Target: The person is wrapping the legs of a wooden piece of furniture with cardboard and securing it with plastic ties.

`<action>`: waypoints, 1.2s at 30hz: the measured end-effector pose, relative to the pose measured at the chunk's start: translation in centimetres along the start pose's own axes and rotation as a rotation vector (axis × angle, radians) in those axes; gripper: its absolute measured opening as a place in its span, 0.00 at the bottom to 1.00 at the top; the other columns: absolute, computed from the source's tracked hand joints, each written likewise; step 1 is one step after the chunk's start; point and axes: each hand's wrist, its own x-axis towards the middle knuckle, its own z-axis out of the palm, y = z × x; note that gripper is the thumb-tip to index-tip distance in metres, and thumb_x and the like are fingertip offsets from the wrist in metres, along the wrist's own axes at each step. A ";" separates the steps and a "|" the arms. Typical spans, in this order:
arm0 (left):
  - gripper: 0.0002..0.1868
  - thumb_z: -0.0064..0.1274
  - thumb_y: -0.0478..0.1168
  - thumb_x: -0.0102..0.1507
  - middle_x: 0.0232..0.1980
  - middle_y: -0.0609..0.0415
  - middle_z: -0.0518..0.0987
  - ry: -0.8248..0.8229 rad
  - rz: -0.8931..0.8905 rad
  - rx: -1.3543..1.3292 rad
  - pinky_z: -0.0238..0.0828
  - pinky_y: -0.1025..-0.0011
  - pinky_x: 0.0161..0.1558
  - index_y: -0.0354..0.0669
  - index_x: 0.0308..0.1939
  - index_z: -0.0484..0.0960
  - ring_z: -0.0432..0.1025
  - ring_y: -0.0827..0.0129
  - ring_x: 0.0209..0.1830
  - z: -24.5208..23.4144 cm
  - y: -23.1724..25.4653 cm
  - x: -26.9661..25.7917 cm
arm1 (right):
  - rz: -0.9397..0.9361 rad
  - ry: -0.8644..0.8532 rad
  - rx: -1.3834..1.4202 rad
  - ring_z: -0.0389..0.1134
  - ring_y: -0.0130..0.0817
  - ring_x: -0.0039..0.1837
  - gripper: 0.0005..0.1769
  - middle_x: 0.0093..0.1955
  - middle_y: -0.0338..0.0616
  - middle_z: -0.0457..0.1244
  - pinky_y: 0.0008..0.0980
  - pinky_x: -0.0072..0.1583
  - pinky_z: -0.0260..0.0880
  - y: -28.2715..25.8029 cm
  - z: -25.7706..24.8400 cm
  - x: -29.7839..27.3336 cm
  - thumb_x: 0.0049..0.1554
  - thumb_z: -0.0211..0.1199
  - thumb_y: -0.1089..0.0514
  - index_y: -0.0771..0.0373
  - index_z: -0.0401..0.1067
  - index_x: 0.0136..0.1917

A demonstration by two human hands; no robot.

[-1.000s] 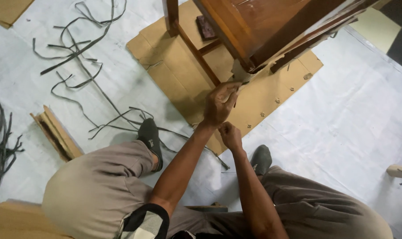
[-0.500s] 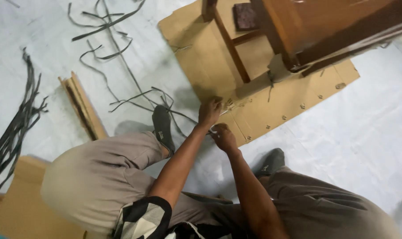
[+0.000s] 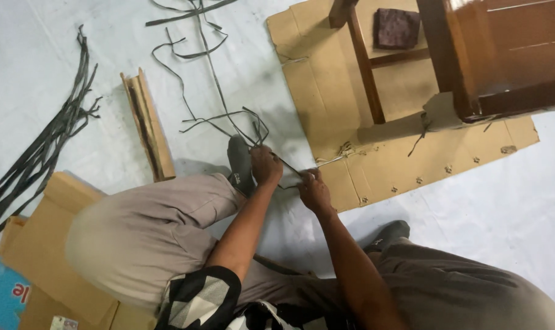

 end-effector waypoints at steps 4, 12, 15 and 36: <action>0.17 0.51 0.40 0.68 0.68 0.37 0.63 -0.101 0.013 0.084 0.74 0.50 0.60 0.43 0.60 0.72 0.66 0.43 0.69 -0.4 -0.9 -1.5 | 0.006 0.030 -0.014 0.73 0.62 0.54 0.18 0.66 0.42 0.56 0.59 0.57 0.76 2.2 2.1 1.5 0.57 0.64 0.53 0.54 0.72 0.60; 0.31 0.49 0.41 0.67 0.78 0.41 0.62 0.066 0.027 0.346 0.63 0.47 0.67 0.29 0.71 0.67 0.57 0.46 0.76 1.9 -0.7 -3.2 | 0.001 0.044 -0.013 0.72 0.60 0.56 0.18 0.65 0.38 0.56 0.58 0.59 0.76 2.6 2.1 1.4 0.56 0.67 0.50 0.50 0.72 0.60; 0.23 0.51 0.39 0.65 0.65 0.40 0.75 0.162 0.079 0.226 0.68 0.50 0.60 0.28 0.61 0.77 0.69 0.47 0.64 2.8 -1.9 -2.2 | 0.068 0.046 0.072 0.72 0.58 0.57 0.16 0.64 0.40 0.59 0.55 0.60 0.75 1.5 1.0 1.0 0.57 0.65 0.50 0.49 0.76 0.60; 0.23 0.65 0.34 0.55 0.37 0.45 0.78 -0.058 -0.220 -1.203 0.70 0.61 0.31 0.29 0.54 0.80 0.75 0.67 0.29 8.3 5.9 0.7 | 0.115 0.284 0.797 0.65 0.32 0.47 0.14 0.40 0.45 0.68 0.37 0.52 0.68 -1.4 -6.9 -0.5 0.63 0.64 0.46 0.56 0.82 0.50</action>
